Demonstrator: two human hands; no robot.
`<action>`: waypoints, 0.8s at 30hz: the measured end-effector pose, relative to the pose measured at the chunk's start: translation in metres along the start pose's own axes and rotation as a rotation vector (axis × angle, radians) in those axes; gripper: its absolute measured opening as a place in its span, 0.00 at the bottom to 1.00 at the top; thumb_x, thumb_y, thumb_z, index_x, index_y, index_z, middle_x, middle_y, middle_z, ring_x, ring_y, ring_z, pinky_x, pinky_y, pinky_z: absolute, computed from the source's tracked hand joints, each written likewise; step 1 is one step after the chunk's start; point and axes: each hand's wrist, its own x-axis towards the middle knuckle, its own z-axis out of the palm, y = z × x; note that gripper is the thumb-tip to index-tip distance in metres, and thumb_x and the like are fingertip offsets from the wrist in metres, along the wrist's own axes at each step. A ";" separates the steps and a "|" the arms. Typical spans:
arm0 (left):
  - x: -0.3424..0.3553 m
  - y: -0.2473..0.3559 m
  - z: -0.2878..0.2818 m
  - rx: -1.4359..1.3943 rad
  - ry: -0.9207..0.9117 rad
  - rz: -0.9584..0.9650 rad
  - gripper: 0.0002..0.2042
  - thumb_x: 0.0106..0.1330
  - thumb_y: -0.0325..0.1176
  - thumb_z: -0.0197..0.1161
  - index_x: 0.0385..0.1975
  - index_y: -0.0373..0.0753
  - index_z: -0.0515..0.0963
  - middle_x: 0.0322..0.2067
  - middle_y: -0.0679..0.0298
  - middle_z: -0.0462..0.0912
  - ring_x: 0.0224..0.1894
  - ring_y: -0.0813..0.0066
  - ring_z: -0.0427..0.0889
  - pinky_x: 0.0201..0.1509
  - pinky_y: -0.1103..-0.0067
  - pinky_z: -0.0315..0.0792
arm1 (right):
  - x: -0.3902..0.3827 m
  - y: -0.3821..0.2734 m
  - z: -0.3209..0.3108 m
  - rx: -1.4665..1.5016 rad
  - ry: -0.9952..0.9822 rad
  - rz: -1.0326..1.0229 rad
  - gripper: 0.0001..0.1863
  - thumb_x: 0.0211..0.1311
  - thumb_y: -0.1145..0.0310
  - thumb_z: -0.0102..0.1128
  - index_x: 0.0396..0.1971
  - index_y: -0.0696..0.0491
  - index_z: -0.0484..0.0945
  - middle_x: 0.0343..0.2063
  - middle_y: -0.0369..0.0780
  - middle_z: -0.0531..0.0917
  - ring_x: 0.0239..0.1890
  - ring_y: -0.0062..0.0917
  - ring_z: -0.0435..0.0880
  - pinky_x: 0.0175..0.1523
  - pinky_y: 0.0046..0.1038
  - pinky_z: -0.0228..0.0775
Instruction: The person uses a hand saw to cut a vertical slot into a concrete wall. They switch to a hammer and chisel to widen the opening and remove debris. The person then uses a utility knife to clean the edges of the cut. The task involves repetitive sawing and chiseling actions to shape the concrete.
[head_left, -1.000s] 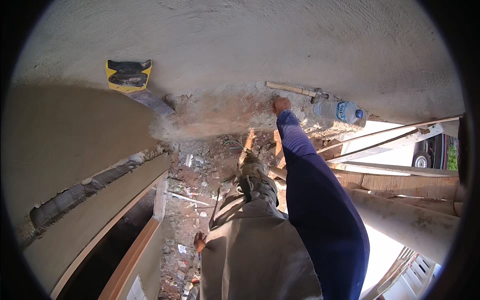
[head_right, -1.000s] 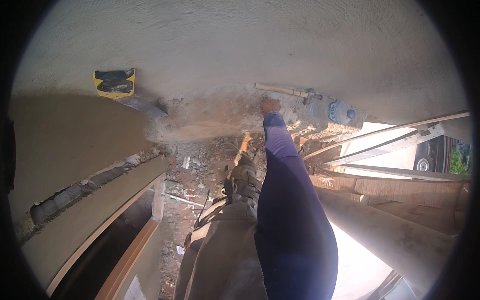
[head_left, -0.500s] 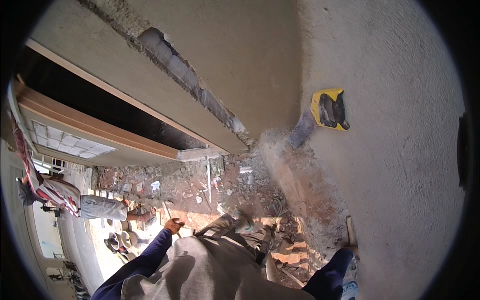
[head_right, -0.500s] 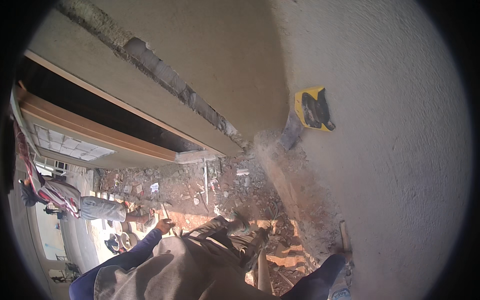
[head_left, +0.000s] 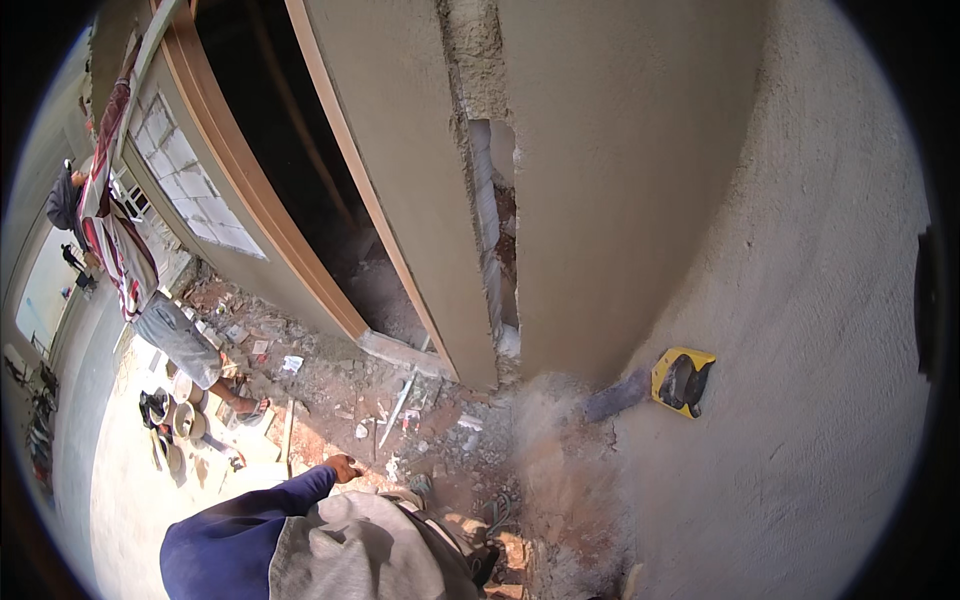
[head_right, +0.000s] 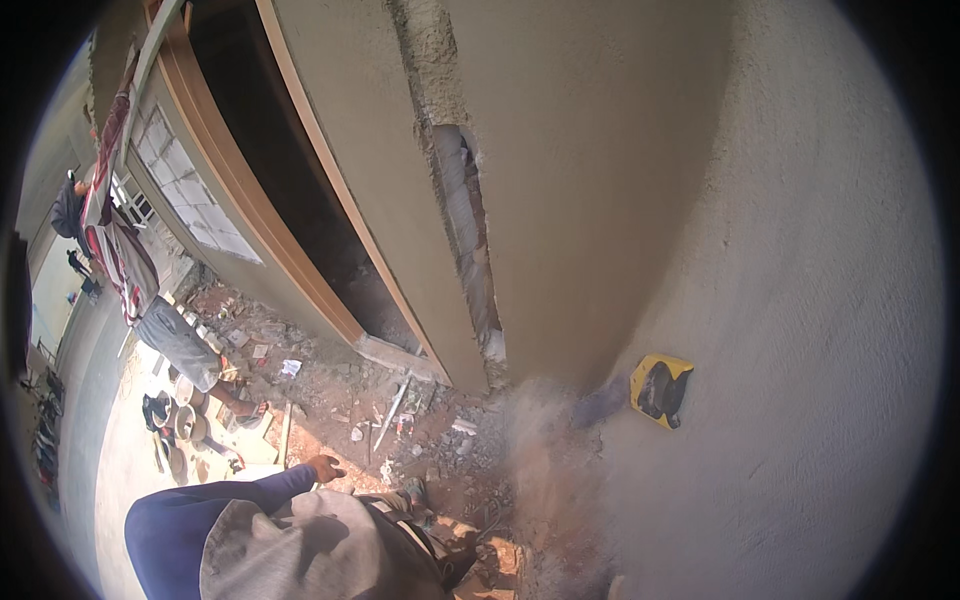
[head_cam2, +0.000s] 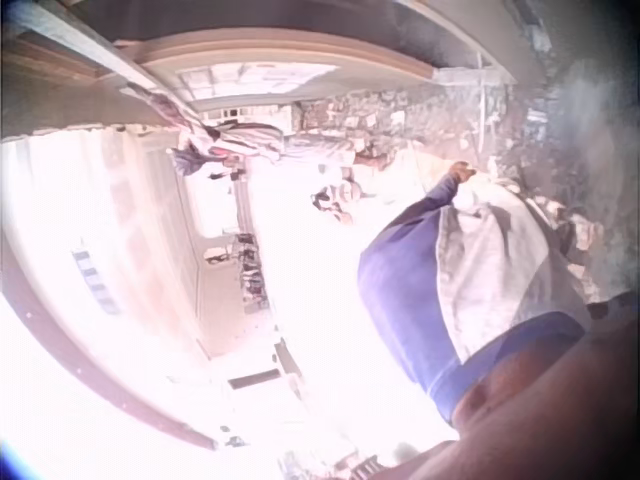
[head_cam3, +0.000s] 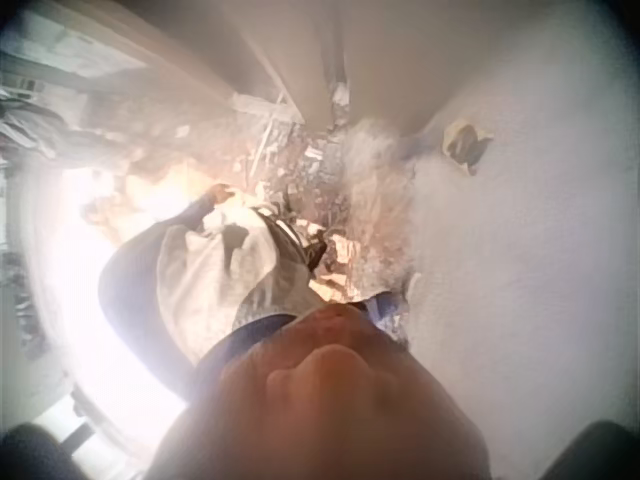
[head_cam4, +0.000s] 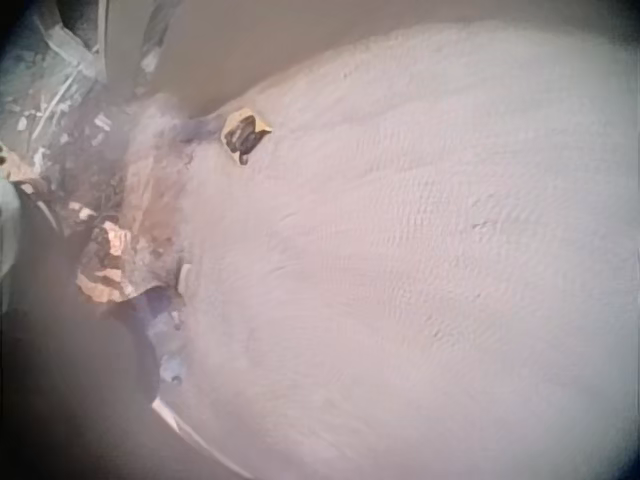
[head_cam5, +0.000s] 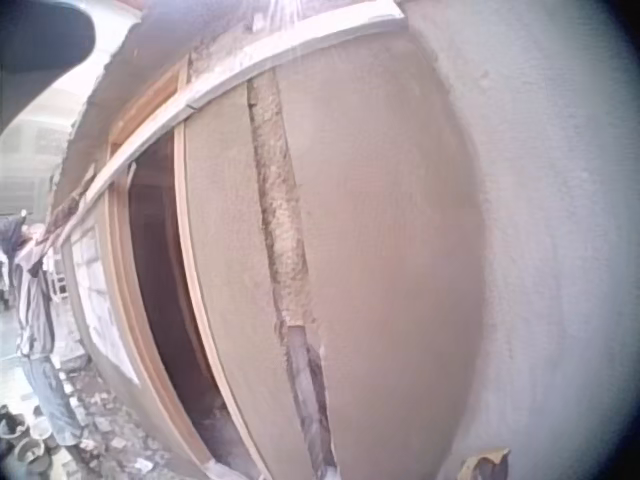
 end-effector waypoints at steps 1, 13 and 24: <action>0.005 0.010 0.001 0.022 -0.002 0.055 0.39 0.61 0.64 0.61 0.62 0.36 0.73 0.60 0.46 0.76 0.64 0.50 0.74 0.68 0.70 0.67 | -0.017 -0.003 -0.005 -0.033 0.022 -0.040 0.16 0.62 0.63 0.58 0.41 0.61 0.77 0.36 0.49 0.83 0.34 0.37 0.81 0.39 0.37 0.76; -0.001 0.199 0.027 -0.589 -0.326 0.654 0.25 0.66 0.56 0.63 0.46 0.38 0.83 0.37 0.55 0.87 0.43 0.68 0.85 0.46 0.74 0.78 | -0.222 -0.016 -0.032 0.216 -0.513 -0.575 0.15 0.58 0.71 0.59 0.43 0.64 0.77 0.39 0.46 0.83 0.38 0.41 0.83 0.44 0.40 0.78; -0.094 0.290 -0.054 -0.623 -0.696 0.583 0.26 0.73 0.52 0.58 0.60 0.37 0.73 0.47 0.59 0.83 0.47 0.68 0.81 0.50 0.73 0.79 | -0.396 -0.145 -0.117 0.852 -1.283 -0.101 0.11 0.62 0.75 0.59 0.42 0.64 0.78 0.36 0.43 0.83 0.33 0.27 0.83 0.34 0.32 0.78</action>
